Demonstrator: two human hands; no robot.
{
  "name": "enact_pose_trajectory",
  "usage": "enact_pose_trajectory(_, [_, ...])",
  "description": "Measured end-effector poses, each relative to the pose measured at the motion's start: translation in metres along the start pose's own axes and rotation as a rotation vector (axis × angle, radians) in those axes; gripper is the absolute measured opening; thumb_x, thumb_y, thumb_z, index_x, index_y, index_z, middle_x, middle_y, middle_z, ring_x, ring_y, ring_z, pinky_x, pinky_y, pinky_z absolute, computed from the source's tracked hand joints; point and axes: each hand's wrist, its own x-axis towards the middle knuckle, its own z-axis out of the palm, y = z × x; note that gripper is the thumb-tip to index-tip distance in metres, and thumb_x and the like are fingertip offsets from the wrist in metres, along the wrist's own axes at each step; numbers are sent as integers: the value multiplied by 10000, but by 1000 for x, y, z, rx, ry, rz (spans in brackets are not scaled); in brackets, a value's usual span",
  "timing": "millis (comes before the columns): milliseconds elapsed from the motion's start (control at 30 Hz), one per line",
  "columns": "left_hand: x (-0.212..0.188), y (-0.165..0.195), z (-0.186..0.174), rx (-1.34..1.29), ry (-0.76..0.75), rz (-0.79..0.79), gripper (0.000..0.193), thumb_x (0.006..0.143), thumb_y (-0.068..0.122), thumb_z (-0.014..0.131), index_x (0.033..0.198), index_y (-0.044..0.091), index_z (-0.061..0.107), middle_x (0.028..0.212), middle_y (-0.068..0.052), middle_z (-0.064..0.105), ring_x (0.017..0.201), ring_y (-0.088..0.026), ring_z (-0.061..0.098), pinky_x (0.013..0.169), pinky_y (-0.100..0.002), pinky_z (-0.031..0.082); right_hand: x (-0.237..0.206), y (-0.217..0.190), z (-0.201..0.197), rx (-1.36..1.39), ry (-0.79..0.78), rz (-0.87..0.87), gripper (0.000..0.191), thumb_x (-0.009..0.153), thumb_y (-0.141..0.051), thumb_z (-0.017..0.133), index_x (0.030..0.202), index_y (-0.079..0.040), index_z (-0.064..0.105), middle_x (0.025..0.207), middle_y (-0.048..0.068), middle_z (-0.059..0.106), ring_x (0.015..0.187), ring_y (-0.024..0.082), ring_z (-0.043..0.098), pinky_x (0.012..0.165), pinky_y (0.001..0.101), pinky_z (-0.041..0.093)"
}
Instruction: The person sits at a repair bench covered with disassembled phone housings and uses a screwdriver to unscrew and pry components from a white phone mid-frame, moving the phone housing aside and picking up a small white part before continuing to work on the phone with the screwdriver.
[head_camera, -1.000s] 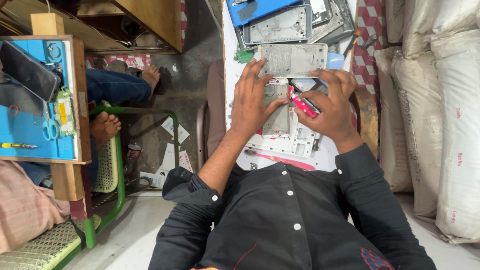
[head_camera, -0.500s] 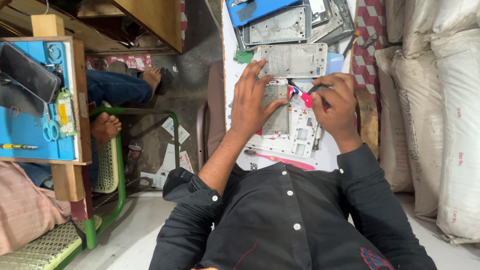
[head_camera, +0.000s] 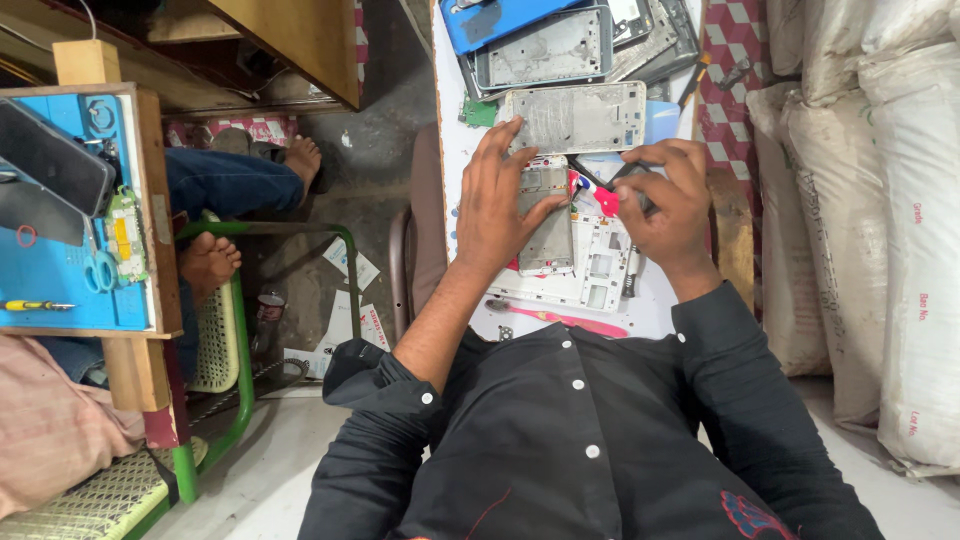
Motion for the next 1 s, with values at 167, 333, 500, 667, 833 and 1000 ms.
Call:
enact_pose_trajectory(167, [0,0,2,7,2,4,658,804,369,907,1286,40,602,1568,-161,429,1483,-370,411,1178,-499,385,-11,6,3,3,300,142,127,1022,49,589,1129,22,651,1151,142,655,995,269,613,885,374,515])
enact_pose_trajectory(333, [1,3,3,20,-2,3,620,820,354,902,1265,37,611,1559,-160,440,1467,-369,429,1169,-491,390,-17,10,4,-37,287,209,234,1001,142,539,1184,30,632,1126,144,650,954,235,651,832,330,530])
enact_pose_trajectory(500, [2,3,2,34,6,14,594,820,341,902,1242,39,613,1544,-164,456,1449,-367,444,1155,-489,405,-18,1,0,-40,221,255,237,985,135,581,1190,34,644,1147,133,651,1000,228,689,875,340,573])
enact_pose_trajectory(667, [0,1,1,14,29,18,583,829,326,906,1249,49,611,1538,-156,465,1440,-358,462,1150,-476,416,-38,-26,-23,-60,87,361,245,999,73,677,1236,16,646,1206,166,644,961,220,680,836,325,567])
enact_pose_trajectory(833, [2,2,2,17,24,11,586,813,317,914,1247,57,618,1524,-151,477,1408,-355,482,1134,-473,420,-55,-41,-39,-43,-138,414,485,914,-17,762,1352,5,557,1140,124,664,945,210,676,825,343,549])
enact_pose_trajectory(1000, [1,5,3,8,39,14,576,808,302,918,1239,55,626,1525,-150,489,1395,-356,499,1128,-470,426,-59,-44,-33,-29,-238,511,613,862,-83,814,1398,3,530,1047,114,667,876,216,653,811,349,555])
